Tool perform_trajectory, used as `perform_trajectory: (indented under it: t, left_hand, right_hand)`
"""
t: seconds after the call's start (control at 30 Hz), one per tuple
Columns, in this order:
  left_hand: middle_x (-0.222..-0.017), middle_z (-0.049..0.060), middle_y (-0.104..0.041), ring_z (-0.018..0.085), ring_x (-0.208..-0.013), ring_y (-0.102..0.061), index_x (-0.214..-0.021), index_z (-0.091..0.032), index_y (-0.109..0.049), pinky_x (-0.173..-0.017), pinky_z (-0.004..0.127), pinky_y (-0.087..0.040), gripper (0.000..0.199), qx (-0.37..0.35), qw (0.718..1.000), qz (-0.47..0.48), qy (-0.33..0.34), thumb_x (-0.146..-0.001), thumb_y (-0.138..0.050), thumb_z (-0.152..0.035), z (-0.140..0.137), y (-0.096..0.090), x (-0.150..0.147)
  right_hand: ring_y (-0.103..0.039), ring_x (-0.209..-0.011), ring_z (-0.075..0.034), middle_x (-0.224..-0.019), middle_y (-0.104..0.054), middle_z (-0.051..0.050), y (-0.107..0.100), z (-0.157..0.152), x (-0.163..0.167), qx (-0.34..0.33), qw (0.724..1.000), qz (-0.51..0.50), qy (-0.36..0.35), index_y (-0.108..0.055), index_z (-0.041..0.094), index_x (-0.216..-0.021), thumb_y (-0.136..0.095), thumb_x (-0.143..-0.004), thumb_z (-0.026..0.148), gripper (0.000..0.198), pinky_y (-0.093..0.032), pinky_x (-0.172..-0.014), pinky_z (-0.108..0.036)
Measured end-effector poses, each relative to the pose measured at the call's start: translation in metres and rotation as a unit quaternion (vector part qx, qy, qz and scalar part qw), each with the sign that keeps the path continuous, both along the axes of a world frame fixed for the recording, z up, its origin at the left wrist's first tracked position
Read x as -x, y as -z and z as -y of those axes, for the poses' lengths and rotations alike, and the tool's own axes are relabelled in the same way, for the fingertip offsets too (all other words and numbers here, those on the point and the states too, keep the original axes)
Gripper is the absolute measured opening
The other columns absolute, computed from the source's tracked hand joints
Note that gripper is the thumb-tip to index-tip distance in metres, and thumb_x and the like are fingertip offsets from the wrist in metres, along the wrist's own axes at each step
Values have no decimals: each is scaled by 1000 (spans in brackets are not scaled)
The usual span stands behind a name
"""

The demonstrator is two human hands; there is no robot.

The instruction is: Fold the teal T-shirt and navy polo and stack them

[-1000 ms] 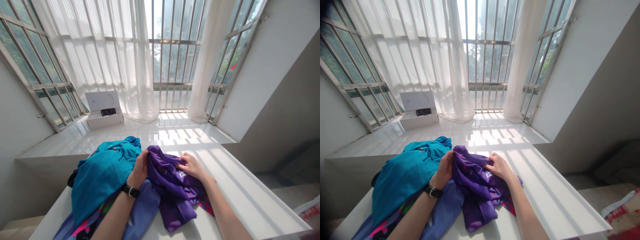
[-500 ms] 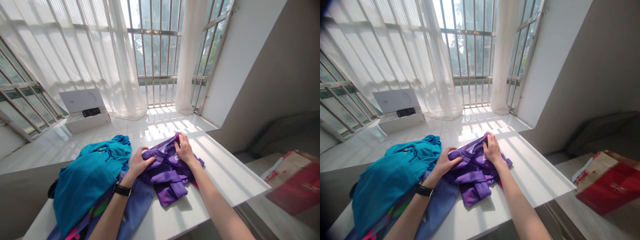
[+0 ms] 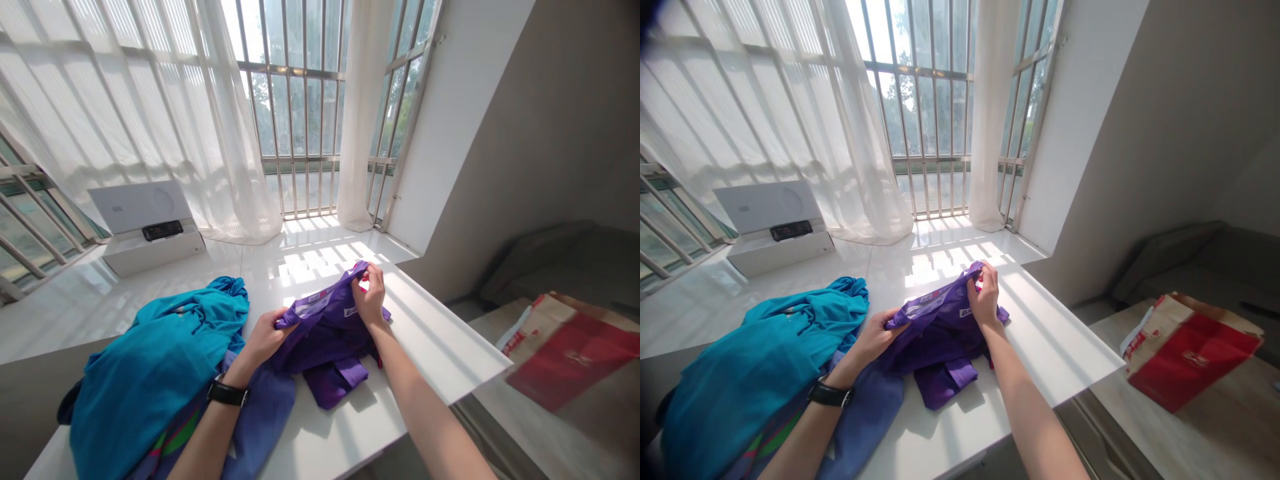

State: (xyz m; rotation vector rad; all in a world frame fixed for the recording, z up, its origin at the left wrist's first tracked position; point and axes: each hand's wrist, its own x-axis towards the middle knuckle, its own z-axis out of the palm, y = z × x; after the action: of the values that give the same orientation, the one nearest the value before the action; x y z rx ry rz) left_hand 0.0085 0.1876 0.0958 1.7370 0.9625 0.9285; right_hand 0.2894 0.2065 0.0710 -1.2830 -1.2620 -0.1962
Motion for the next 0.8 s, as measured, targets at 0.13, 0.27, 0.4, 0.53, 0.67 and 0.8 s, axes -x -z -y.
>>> perform_trajectory:
  t: [0.13,0.27,0.4,0.53,0.67,0.8]
  left_hand:
    - [-75,3,-75,22,-74,-66,-81,-15,-78,-67,26,-51,33,123,977,169,-34,-69,-85,-45,6,-8,4]
    - [-80,5,-78,23,-75,-72,-90,-16,-79,-66,27,-56,43,212,920,326,-43,-63,-92,-47,10,-9,11]
    - [-88,5,-80,27,-90,-76,-101,-17,-78,-82,32,-61,41,248,886,390,-32,-69,-90,-40,12,-11,12]
    - [-94,8,-81,29,-97,-77,-113,-14,-75,-93,37,-60,40,311,854,416,-26,-81,-79,-37,16,-16,15]
    - [-93,10,-81,30,-94,-77,-111,-11,-74,-91,38,-61,38,355,839,412,-29,-83,-76,-37,20,-22,18]
    - [-93,7,-80,26,-86,-76,-104,-15,-74,-80,34,-61,40,298,877,369,-74,-77,-82,-43,16,-22,11]
  right_hand:
    - [-58,-70,-18,-85,-64,-1,0,0,1,-17,998,-51,13,-60,22,-108,-63,-88,41,28,-53,-75,-35]
    - [-56,-66,-18,-84,-64,0,-2,0,9,39,996,-45,-65,-60,22,-118,-66,-87,41,36,-51,-70,-34]
    - [-60,-79,-22,-87,-66,-4,-8,1,19,101,978,-48,-178,-70,23,-89,-66,-84,39,17,-51,-80,-38]
    - [-61,-79,-23,-81,-66,-2,-15,5,23,140,936,-224,-233,-66,25,-81,-70,-81,52,28,-51,-77,-37]
    - [-54,-59,-18,-65,-61,2,-19,10,27,182,890,-307,-284,-60,24,-75,-69,-80,65,42,-47,-59,-32]
    - [-52,-54,-13,-63,-61,3,-26,16,30,254,822,-380,-339,-61,21,-72,-83,-67,62,47,-43,-53,-27]
